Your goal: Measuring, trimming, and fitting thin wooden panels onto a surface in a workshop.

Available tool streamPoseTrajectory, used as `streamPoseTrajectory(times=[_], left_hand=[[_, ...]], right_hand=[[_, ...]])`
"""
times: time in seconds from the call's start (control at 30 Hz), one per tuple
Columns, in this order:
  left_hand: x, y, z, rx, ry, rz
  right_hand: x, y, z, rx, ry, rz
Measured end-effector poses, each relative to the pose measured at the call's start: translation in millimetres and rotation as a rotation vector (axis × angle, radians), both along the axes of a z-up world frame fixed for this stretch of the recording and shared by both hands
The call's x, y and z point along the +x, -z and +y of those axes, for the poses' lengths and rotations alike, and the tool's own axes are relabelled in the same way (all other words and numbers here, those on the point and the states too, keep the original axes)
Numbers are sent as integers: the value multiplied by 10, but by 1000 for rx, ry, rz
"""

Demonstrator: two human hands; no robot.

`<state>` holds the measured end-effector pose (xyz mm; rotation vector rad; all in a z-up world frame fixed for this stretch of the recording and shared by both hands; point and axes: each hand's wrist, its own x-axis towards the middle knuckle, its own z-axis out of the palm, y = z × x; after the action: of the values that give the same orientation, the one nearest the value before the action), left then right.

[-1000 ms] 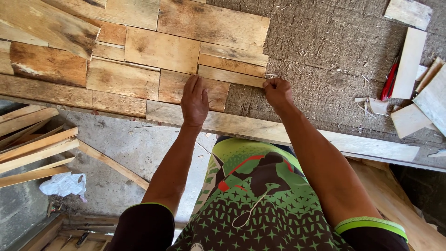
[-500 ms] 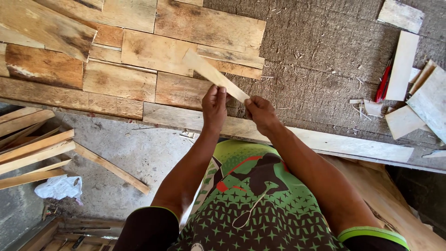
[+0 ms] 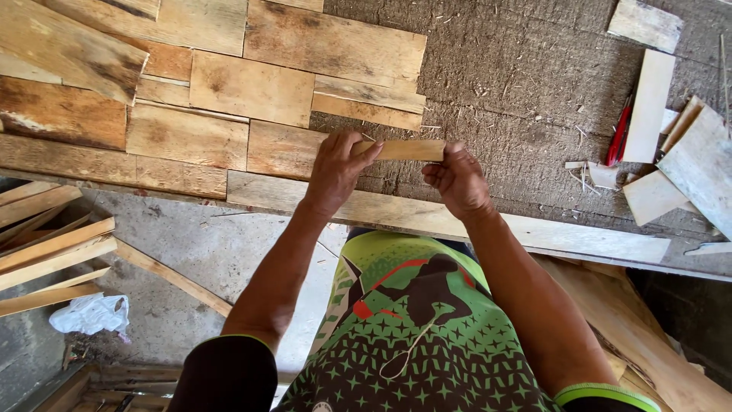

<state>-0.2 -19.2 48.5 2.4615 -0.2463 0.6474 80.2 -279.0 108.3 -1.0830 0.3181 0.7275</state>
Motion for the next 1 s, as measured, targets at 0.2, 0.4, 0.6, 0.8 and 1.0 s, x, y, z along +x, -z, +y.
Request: streamPoseTrajectory(times=[0.2,0.4,0.6,0.8,1.0], left_hand=[[-15,165,134,189,110,122],[-82,56,151,-624,-22,51],[-300,192,322,-204,-487,125],[-338,321,341,-82,-337,113],[-308,391,348,33,-325,151]], right_hand=[[-47,602,-171,-497,-141,-84],[28,786,53,-606,-33,-97],[166,799,300,-624,-8,-107],[236,763,343,-699,-22,-92],[230,583,446,-787,-64,-69]])
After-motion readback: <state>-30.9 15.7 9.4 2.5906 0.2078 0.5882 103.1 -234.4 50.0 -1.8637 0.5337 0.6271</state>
